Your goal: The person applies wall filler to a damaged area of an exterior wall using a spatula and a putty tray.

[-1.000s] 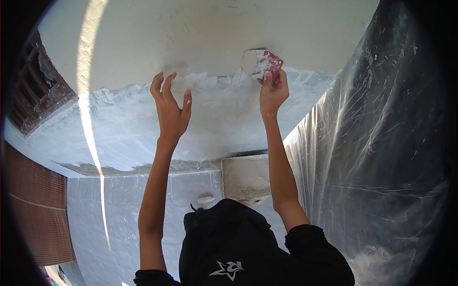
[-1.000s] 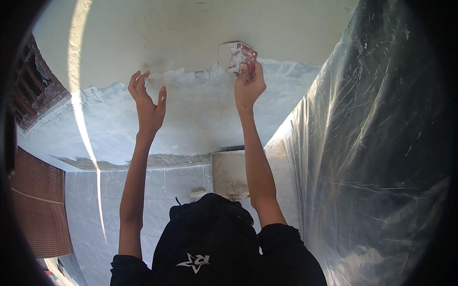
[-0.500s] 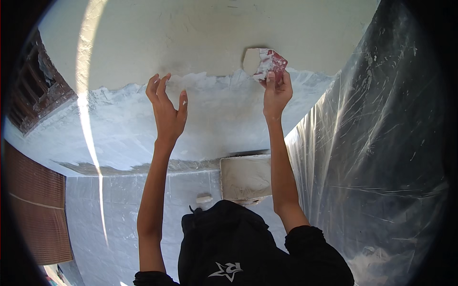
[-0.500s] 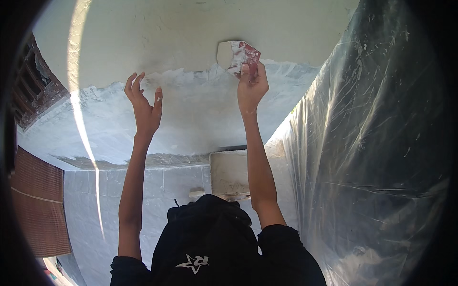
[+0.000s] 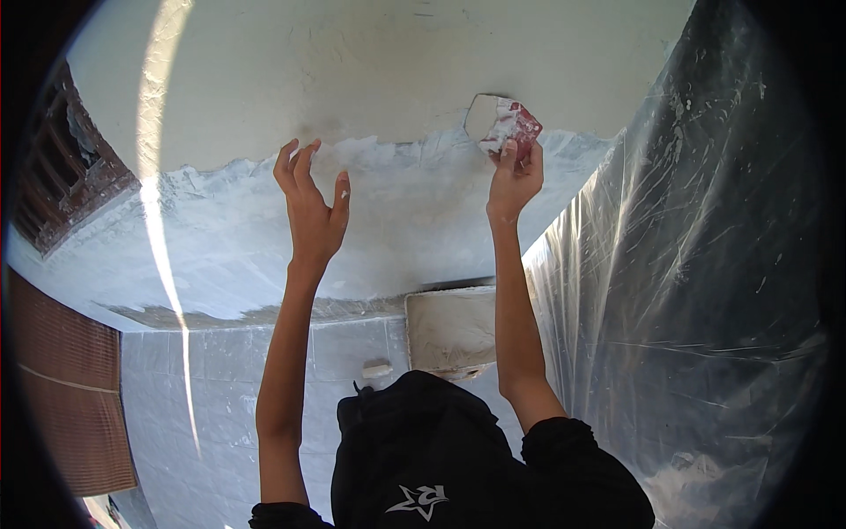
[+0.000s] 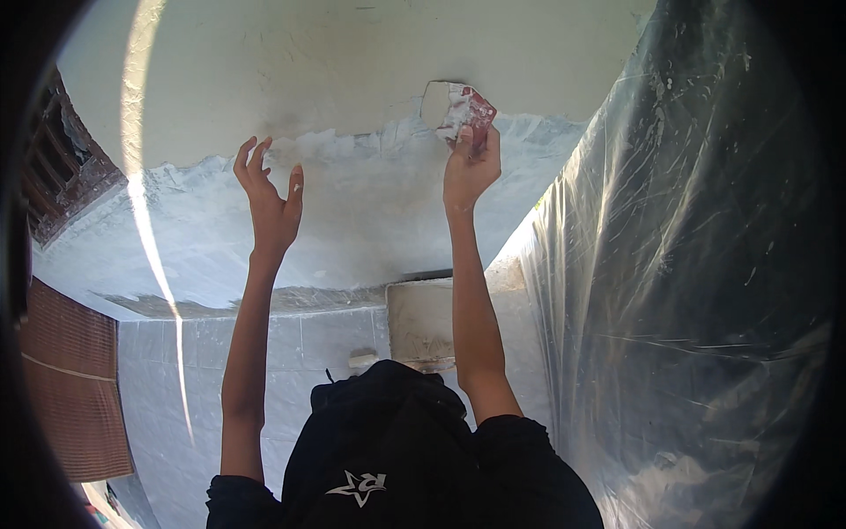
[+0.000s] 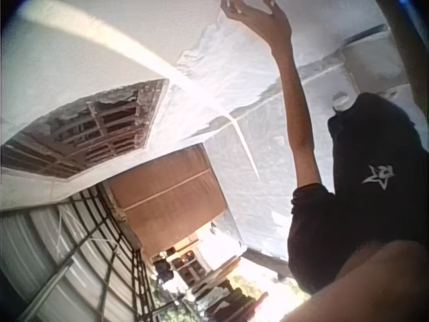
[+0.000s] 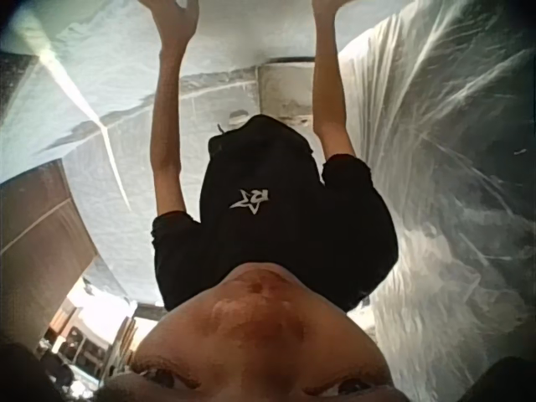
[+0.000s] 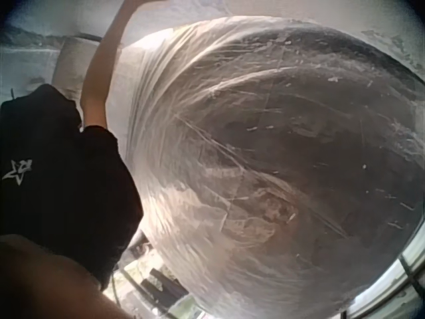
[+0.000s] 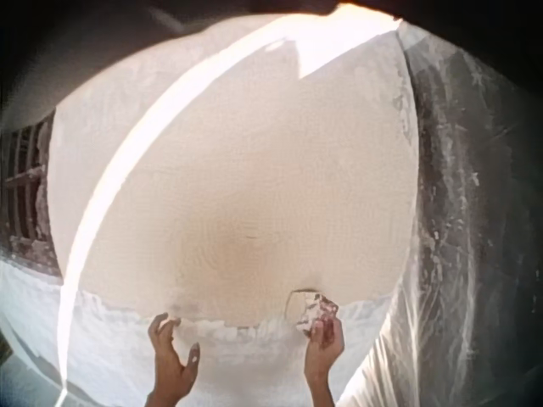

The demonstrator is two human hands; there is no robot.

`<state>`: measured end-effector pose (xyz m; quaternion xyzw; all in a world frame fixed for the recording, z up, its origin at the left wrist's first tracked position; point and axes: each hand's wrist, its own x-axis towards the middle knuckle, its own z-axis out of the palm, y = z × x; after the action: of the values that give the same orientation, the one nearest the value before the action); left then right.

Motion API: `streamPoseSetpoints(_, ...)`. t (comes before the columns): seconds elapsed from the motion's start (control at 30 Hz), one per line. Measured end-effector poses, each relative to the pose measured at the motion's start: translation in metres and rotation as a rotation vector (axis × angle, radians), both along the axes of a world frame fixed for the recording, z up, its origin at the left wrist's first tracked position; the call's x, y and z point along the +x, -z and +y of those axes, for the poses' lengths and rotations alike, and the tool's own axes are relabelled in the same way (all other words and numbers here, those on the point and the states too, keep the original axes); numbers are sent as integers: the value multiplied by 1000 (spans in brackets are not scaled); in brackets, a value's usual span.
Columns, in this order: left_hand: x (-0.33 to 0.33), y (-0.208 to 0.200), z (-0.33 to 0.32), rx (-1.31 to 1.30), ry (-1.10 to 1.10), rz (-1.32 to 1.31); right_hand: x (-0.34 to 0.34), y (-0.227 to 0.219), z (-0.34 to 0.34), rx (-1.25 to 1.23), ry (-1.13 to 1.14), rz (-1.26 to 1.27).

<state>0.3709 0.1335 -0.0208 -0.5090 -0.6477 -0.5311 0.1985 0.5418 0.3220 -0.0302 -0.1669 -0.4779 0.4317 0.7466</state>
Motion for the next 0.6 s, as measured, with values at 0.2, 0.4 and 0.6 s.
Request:
streamPoseSetpoints(0.2, 1, -1, 7, 9, 8, 4, -15, 9, -12, 111, -149, -174)
streamPoseSetpoints(0.4, -1, 1, 5, -5, 33, 24, -21, 20, 6, 88, 108, -168)
streamPoseSetpoints(0.6, -8, 3, 6, 1, 12, -10, -22, 5, -23, 212, -27, -267)
